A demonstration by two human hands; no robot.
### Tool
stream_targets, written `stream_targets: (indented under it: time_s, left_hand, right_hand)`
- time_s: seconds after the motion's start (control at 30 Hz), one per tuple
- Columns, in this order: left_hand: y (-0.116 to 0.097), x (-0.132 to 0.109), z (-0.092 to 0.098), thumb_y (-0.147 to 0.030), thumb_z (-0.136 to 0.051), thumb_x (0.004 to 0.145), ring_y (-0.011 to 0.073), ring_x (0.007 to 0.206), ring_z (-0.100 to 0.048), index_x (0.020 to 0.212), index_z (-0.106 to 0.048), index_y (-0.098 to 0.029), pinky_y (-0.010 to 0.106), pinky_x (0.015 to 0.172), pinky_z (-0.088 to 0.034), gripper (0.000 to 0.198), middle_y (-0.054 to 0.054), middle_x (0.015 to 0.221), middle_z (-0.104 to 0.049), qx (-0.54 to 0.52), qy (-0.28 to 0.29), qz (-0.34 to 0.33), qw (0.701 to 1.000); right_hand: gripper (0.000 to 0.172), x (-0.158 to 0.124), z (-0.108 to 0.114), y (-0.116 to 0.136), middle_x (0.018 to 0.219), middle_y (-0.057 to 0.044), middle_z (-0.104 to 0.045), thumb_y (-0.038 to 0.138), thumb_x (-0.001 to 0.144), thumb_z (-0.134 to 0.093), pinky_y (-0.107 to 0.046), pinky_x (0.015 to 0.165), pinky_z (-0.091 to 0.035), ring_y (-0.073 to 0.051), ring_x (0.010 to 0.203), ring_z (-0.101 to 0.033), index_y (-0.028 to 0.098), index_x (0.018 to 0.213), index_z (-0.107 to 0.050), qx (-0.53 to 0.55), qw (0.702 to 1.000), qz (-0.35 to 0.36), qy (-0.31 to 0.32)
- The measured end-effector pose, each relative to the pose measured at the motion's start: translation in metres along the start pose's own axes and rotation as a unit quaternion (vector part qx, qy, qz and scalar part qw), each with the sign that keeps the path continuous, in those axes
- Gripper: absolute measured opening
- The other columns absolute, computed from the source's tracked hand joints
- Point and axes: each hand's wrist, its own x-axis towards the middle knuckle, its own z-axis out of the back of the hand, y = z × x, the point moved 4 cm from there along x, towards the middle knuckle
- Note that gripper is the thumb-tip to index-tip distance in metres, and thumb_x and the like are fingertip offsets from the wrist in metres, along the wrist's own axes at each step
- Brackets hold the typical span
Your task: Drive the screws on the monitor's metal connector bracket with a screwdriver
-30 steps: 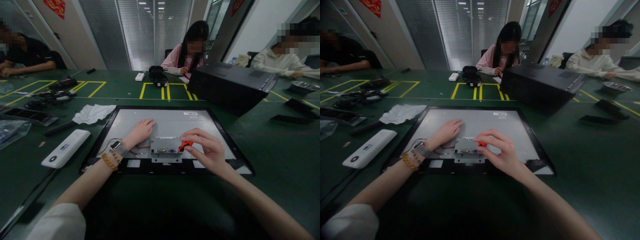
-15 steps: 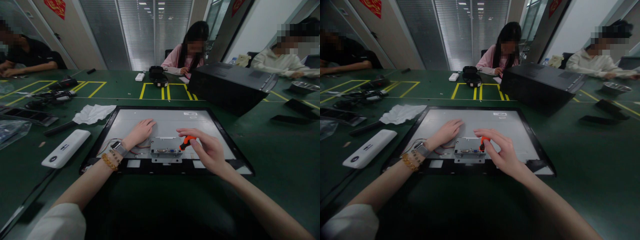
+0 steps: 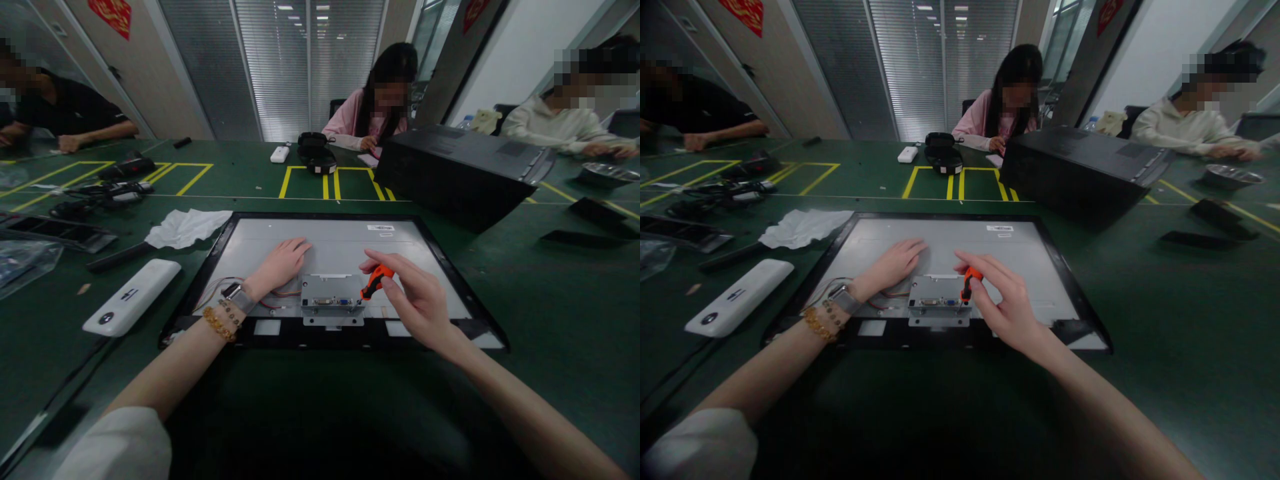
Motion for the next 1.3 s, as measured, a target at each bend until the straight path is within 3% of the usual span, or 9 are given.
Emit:
stream_targets:
  time_s: [0.2,0.47,0.63,0.77,0.93,1.03,1.17,1.3]
  left_hand:
    - [0.0016,0.0003,-0.0025,-0.019,-0.034,0.098,0.0236,0.129,-0.046,0.136,-0.049,-0.013,0.041,0.108,-0.035,0.041,0.014,0.143,-0.047,-0.009,0.006,0.004,1.000]
    - [0.0023,0.0002,-0.0035,-0.018,-0.035,0.098,0.0230,0.127,-0.048,0.135,-0.050,-0.013,0.039,0.108,-0.036,0.040,0.013,0.141,-0.048,0.001,-0.007,-0.006,1.000]
    - [0.0016,0.0002,-0.0024,-0.019,-0.033,0.098,0.0237,0.127,-0.047,0.135,-0.049,-0.013,0.042,0.108,-0.036,0.041,0.014,0.142,-0.048,-0.012,-0.002,-0.001,1.000]
    - [0.0019,-0.0001,-0.0030,-0.019,-0.032,0.097,0.0235,0.126,-0.047,0.135,-0.049,-0.014,0.043,0.107,-0.037,0.042,0.013,0.142,-0.048,-0.008,-0.007,-0.003,1.000]
    - [0.0013,0.0002,-0.0025,-0.019,-0.034,0.097,0.0240,0.126,-0.048,0.134,-0.051,-0.013,0.041,0.107,-0.038,0.041,0.014,0.141,-0.049,-0.003,-0.012,-0.002,1.000]
    - [0.0009,0.0002,-0.0020,-0.018,-0.035,0.097,0.0238,0.125,-0.048,0.134,-0.051,-0.012,0.040,0.107,-0.038,0.041,0.014,0.140,-0.050,0.001,-0.013,-0.005,1.000]
    - [0.0008,-0.0003,-0.0016,-0.018,-0.035,0.098,0.0232,0.125,-0.048,0.134,-0.051,-0.013,0.040,0.108,-0.037,0.040,0.013,0.140,-0.050,0.006,-0.014,-0.008,1.000]
    - [0.0011,-0.0005,-0.0020,-0.018,-0.036,0.098,0.0230,0.125,-0.049,0.134,-0.050,-0.013,0.039,0.108,-0.038,0.040,0.013,0.141,-0.049,0.012,-0.013,-0.008,1.000]
  right_hand:
    - [0.045,0.0016,-0.0004,0.0004,0.105,-0.005,-0.069,0.014,0.093,-0.051,-0.037,0.078,-0.054,-0.019,0.094,-0.065,0.030,0.134,-0.056,-0.007,1.000,0.000,0.013]
    - [0.048,0.0004,0.0027,0.0003,0.092,-0.003,-0.059,0.012,0.087,-0.064,-0.033,0.067,-0.050,-0.018,0.081,-0.058,0.036,0.128,-0.061,-0.059,0.997,0.037,-0.039]
    - [0.053,-0.0014,-0.0010,-0.0008,0.103,-0.005,-0.067,0.010,0.091,-0.054,-0.040,0.079,-0.052,-0.020,0.091,-0.063,0.032,0.139,-0.050,-0.008,1.000,0.020,-0.022]
    - [0.047,-0.0006,-0.0013,0.0000,0.114,-0.007,-0.068,0.011,0.094,-0.047,-0.042,0.083,-0.054,-0.021,0.101,-0.064,0.029,0.137,-0.053,0.019,1.000,0.001,0.006]
    - [0.036,0.0014,0.0013,0.0028,0.103,-0.006,-0.066,0.016,0.090,-0.058,-0.038,0.075,-0.055,-0.021,0.092,-0.063,0.030,0.123,-0.065,-0.036,0.999,0.024,0.004]
    - [0.038,0.0005,0.0016,0.0021,0.096,-0.005,-0.063,0.014,0.088,-0.062,-0.035,0.070,-0.054,-0.018,0.084,-0.062,0.031,0.122,-0.066,-0.043,0.998,0.032,-0.011]
    - [0.048,-0.0016,-0.0009,0.0000,0.101,-0.005,-0.068,0.010,0.091,-0.054,-0.037,0.077,-0.054,-0.019,0.091,-0.064,0.030,0.134,-0.055,-0.003,1.000,0.017,-0.007]
    - [0.046,-0.0030,-0.0013,0.0003,0.109,-0.006,-0.069,0.010,0.092,-0.048,-0.039,0.083,-0.054,-0.019,0.099,-0.065,0.028,0.134,-0.055,0.027,1.000,0.000,0.010]
